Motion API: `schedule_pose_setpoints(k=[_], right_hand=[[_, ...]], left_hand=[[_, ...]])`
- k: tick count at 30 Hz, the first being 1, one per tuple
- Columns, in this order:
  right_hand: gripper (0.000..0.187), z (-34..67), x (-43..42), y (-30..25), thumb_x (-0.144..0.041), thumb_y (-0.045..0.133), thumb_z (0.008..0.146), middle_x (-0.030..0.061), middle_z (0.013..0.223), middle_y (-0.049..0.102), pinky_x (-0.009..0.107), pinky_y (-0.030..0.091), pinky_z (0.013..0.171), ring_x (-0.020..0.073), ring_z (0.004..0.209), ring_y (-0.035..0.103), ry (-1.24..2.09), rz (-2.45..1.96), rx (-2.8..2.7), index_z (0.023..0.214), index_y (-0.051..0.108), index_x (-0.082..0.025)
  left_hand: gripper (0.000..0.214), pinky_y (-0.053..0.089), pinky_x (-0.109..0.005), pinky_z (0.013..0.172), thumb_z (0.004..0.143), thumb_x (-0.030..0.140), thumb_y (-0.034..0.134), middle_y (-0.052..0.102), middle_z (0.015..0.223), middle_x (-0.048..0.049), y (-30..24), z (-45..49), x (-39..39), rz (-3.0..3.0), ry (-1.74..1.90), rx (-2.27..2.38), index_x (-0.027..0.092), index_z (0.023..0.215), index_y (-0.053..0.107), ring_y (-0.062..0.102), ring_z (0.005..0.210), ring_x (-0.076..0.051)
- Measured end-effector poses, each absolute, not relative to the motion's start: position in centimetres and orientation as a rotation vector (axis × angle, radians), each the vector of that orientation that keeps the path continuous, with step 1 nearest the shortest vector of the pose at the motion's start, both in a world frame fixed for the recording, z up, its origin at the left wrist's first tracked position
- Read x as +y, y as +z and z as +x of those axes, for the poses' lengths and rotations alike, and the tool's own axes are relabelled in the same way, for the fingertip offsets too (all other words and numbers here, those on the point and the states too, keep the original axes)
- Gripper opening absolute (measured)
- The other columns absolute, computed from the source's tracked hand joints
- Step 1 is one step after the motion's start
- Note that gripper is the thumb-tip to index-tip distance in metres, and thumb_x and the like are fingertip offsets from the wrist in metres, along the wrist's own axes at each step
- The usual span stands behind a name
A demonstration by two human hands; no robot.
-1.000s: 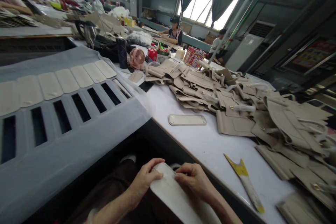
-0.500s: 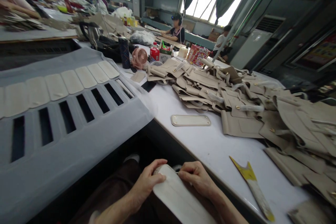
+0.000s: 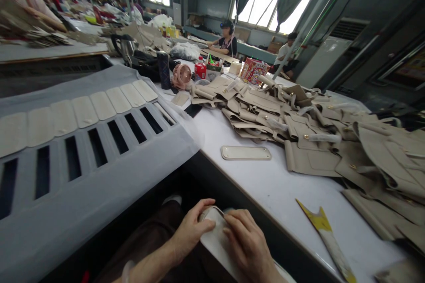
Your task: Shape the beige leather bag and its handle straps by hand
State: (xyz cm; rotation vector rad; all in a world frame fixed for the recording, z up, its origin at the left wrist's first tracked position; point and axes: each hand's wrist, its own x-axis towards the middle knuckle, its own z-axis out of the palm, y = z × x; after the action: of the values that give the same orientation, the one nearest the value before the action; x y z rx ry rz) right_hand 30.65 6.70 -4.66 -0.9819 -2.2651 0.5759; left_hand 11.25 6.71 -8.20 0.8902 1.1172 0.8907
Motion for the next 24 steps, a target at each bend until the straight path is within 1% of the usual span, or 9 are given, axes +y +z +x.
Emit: schedule_pose_setpoints(k=[1, 3, 6, 10, 14, 17, 19, 21, 24], right_hand=[[0.031, 30.2, 6.3, -4.6, -0.007, 0.043, 0.094, 0.0104, 0.105, 0.062, 0.039, 0.049, 0.084, 0.0227, 0.097, 0.056, 0.537, -0.889, -2.287, 0.122, 0.053, -0.019], [0.037, 29.4, 5.5, -4.6, -0.005, 0.043, 0.094, 0.0119, 0.110, 0.061, 0.040, 0.050, 0.085, 0.0235, 0.099, 0.055, 0.502, -0.812, -2.323, 0.127, 0.049, -0.019], [0.038, 28.5, 4.9, -4.9, -0.006, 0.047, 0.093, 0.0112, 0.118, 0.060, 0.040, 0.051, 0.088, 0.0244, 0.105, 0.055, 0.566, -0.981, -2.334, 0.127, 0.049, -0.021], [0.037, 28.2, 4.5, -5.2, -0.007, 0.049, 0.092, 0.0077, 0.122, 0.058, 0.041, 0.050, 0.090, 0.0240, 0.106, 0.054, 0.665, -1.119, -2.300, 0.124, 0.050, -0.025], [0.040, 28.0, 4.3, -5.0, -0.007, 0.045, 0.093, 0.0070, 0.124, 0.057, 0.043, 0.049, 0.087, 0.0246, 0.103, 0.054, 0.679, -1.172, -2.309, 0.128, 0.045, -0.027], [0.045, 27.7, 4.2, -4.7, -0.005, 0.042, 0.092, 0.0081, 0.124, 0.057, 0.046, 0.048, 0.088, 0.0260, 0.103, 0.052, 0.660, -1.202, -2.339, 0.131, 0.042, -0.027], [0.045, 27.5, 4.3, -4.3, -0.005, 0.043, 0.089, 0.0089, 0.121, 0.057, 0.046, 0.047, 0.086, 0.0267, 0.101, 0.051, 0.646, -1.228, -2.384, 0.129, 0.044, -0.025], [0.040, 27.4, 4.5, -3.8, -0.005, 0.045, 0.087, 0.0082, 0.119, 0.057, 0.045, 0.048, 0.083, 0.0265, 0.097, 0.051, 0.655, -1.267, -2.443, 0.122, 0.050, -0.024], [0.033, 27.1, 4.8, -2.9, -0.006, 0.048, 0.086, 0.0061, 0.117, 0.058, 0.044, 0.047, 0.083, 0.0255, 0.097, 0.050, 0.691, -1.319, -2.494, 0.113, 0.054, -0.024]], left_hand=[[0.055, 0.045, -0.036, 0.091, 0.070, 0.023, 0.060, 0.065, 0.121, -0.0097, -8.4, 11.2, 6.6, 0.890, 0.896, 1.112, 0.018, 0.124, 0.053, 0.059, 0.110, -0.028], [0.053, 0.045, -0.036, 0.094, 0.072, 0.023, 0.061, 0.065, 0.122, -0.0092, -8.8, 11.1, 6.5, 0.909, 0.912, 1.104, 0.018, 0.124, 0.054, 0.060, 0.111, -0.027], [0.054, 0.041, -0.036, 0.100, 0.075, 0.023, 0.064, 0.064, 0.125, -0.0090, -9.2, 10.7, 6.6, 0.929, 0.924, 1.050, 0.019, 0.128, 0.052, 0.059, 0.115, -0.026], [0.067, 0.038, -0.039, 0.107, 0.076, 0.027, 0.071, 0.057, 0.137, -0.0111, -9.7, 9.6, 6.8, 0.933, 0.878, 0.915, 0.022, 0.137, 0.045, 0.054, 0.125, -0.027], [0.073, 0.037, -0.042, 0.108, 0.075, 0.035, 0.076, 0.053, 0.141, -0.0134, -10.0, 9.0, 7.0, 0.911, 0.852, 0.836, 0.023, 0.140, 0.043, 0.052, 0.128, -0.030], [0.072, 0.038, -0.042, 0.107, 0.075, 0.035, 0.077, 0.053, 0.141, -0.0137, -9.9, 9.0, 7.1, 0.878, 0.844, 0.829, 0.022, 0.139, 0.045, 0.052, 0.127, -0.030], [0.072, 0.039, -0.041, 0.107, 0.073, 0.030, 0.078, 0.055, 0.140, -0.0129, -9.7, 9.0, 7.1, 0.882, 0.833, 0.845, 0.023, 0.138, 0.046, 0.053, 0.126, -0.030], [0.072, 0.039, -0.041, 0.107, 0.071, 0.025, 0.078, 0.056, 0.139, -0.0120, -9.5, 8.9, 7.2, 0.899, 0.815, 0.865, 0.023, 0.137, 0.048, 0.054, 0.125, -0.030], [0.072, 0.039, -0.041, 0.107, 0.070, 0.023, 0.078, 0.056, 0.139, -0.0117, -9.2, 8.8, 7.2, 0.899, 0.794, 0.864, 0.023, 0.136, 0.049, 0.053, 0.126, -0.030]])
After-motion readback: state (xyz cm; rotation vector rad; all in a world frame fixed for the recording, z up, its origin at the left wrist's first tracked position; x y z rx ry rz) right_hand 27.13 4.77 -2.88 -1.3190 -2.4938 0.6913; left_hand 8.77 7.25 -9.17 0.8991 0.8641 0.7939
